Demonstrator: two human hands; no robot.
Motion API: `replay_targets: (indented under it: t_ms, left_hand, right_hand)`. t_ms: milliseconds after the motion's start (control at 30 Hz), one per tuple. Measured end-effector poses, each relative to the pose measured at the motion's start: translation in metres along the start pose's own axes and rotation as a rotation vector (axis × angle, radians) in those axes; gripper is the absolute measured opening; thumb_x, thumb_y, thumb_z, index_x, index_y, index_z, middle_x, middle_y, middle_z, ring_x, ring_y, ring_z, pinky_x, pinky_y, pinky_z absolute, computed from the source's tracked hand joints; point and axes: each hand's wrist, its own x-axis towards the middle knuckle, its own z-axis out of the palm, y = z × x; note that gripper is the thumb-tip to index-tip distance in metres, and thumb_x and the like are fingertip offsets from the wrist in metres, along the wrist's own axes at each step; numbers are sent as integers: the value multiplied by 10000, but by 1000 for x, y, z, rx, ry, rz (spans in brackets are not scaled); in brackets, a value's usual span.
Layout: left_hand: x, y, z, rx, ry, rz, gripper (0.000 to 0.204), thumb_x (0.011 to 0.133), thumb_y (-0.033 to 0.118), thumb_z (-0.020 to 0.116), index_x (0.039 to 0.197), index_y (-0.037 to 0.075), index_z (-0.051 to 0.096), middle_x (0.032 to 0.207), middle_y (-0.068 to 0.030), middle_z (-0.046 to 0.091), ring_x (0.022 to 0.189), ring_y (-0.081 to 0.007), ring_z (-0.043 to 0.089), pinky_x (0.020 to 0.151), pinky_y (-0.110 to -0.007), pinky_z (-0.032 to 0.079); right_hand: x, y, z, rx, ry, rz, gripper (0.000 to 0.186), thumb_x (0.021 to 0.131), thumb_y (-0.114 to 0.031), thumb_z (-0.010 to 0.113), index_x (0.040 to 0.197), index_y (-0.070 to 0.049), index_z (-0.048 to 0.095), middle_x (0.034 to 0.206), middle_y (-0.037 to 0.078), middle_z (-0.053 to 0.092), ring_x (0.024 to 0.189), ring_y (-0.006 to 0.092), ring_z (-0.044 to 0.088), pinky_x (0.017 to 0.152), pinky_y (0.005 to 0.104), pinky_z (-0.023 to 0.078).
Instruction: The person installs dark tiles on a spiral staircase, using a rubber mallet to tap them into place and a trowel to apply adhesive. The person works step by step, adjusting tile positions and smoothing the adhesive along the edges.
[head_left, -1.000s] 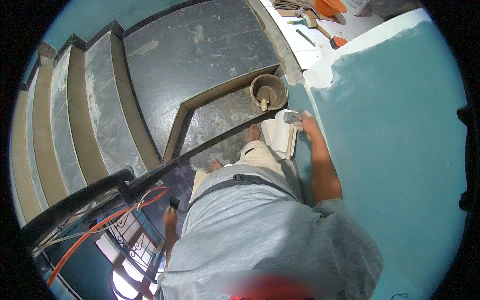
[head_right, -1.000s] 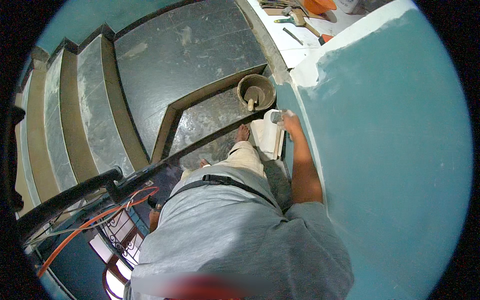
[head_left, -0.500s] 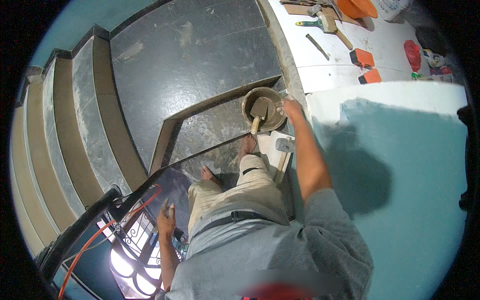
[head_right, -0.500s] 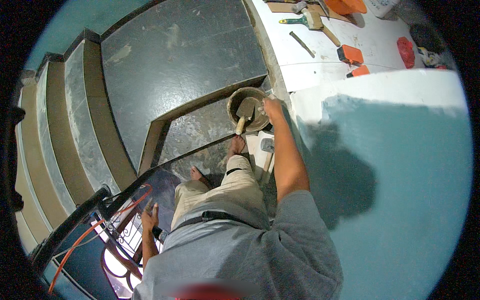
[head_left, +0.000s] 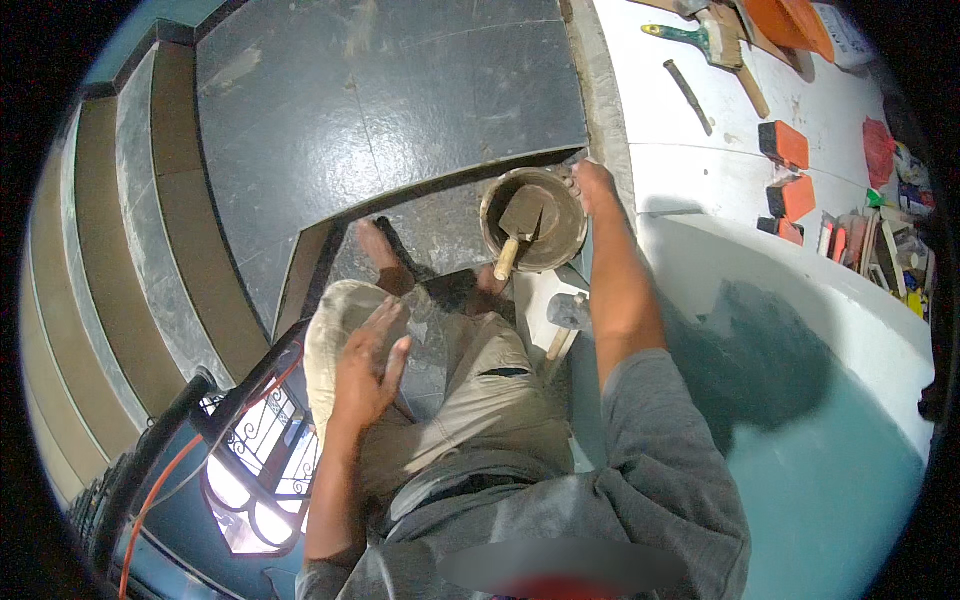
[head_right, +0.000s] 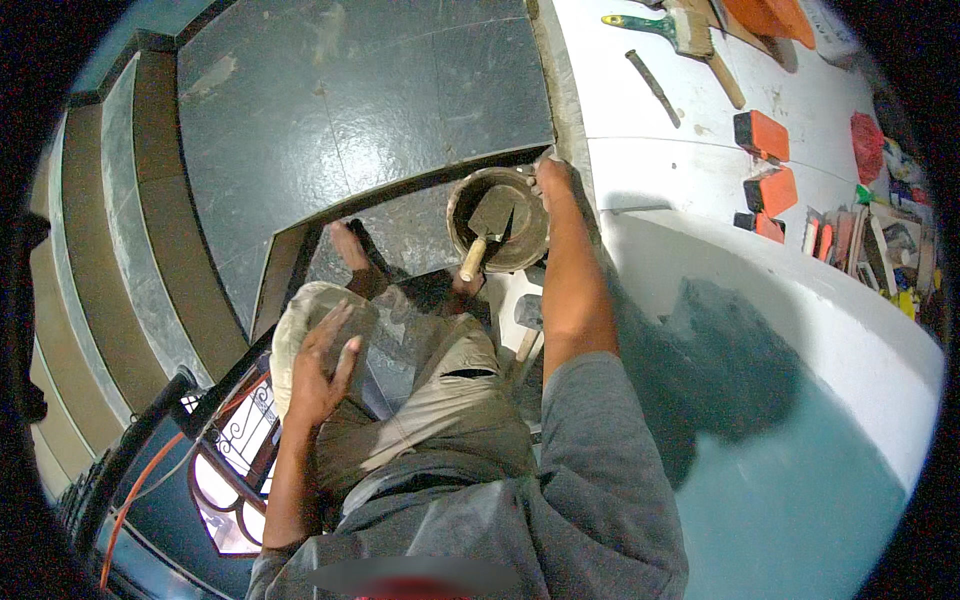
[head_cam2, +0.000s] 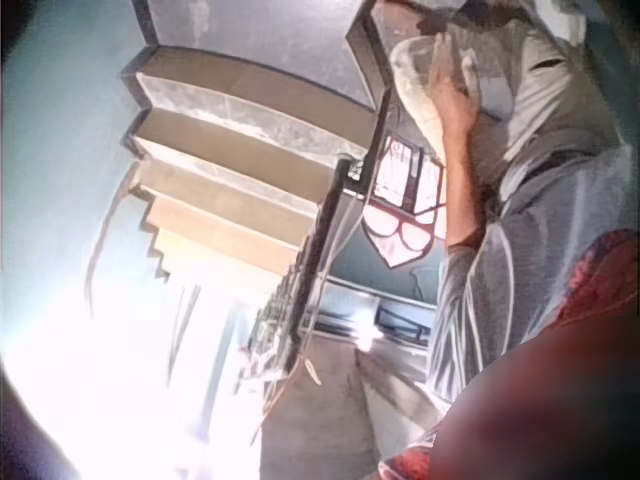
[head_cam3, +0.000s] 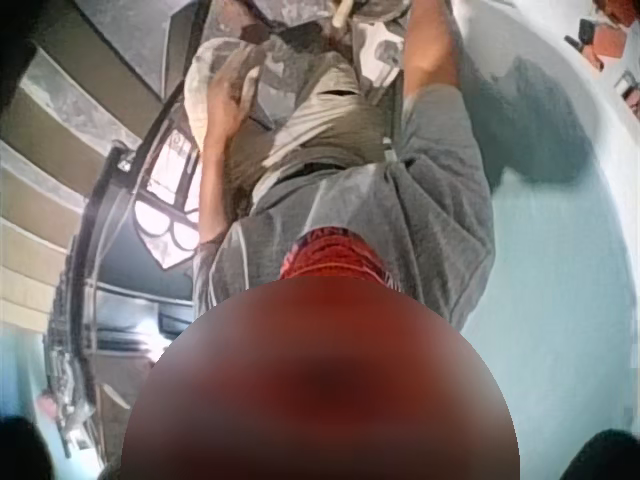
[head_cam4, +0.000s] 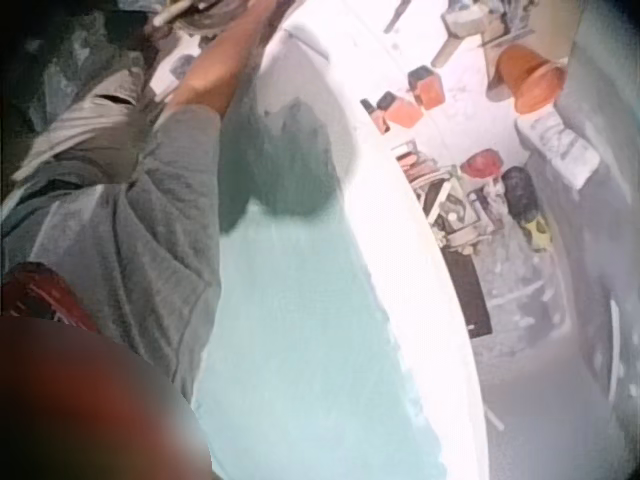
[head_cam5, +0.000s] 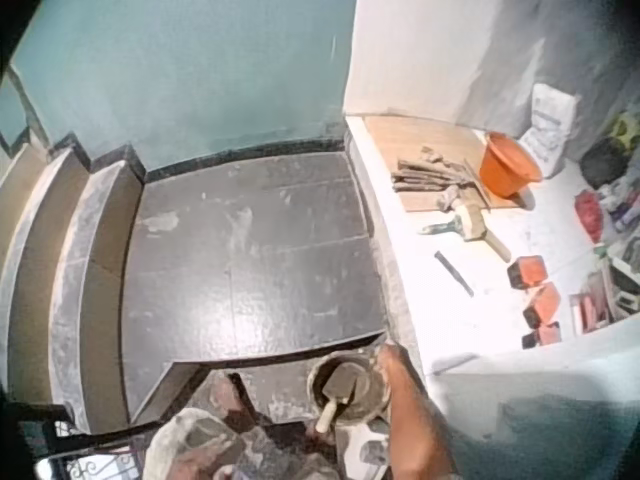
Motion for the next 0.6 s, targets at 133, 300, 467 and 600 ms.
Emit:
replay_targets:
  t_ms: [133,300,467,600]
  left_hand:
    - [62,-15,51,14,-119,89,441,1000,238,623,1406,70,581,1449,-176,583,1280,-399,585,1101,-463,452]
    - [117,-42,113,6,-180,149,447,1010,299,614,1382,52,592,1368,-215,624,1227,-406,611,1046,-473,489]
    - [123,-58,134,-127,-261,-38,505,984,341,668,1388,48,584,1312,-270,640,1228,-440,610,1047,-455,491]
    - [123,-63,132,-110,-220,-40,521,992,368,654,1389,38,581,1304,-270,647,1230,-432,613,1056,-449,487]
  right_hand:
    - [32,5,6,159,-29,57,220,937,-220,569,949,-16,650,828,87,611,660,208,591,575,380,477]
    - [63,14,4,170,4,-61,181,916,-192,550,941,-42,648,828,89,611,635,195,590,537,362,465]
    - [68,12,4,84,45,-82,185,891,-202,559,935,-48,652,845,78,619,705,206,614,595,378,484]
    - [62,13,10,23,94,-113,185,867,-191,568,919,-34,650,847,84,619,729,223,620,609,395,490]
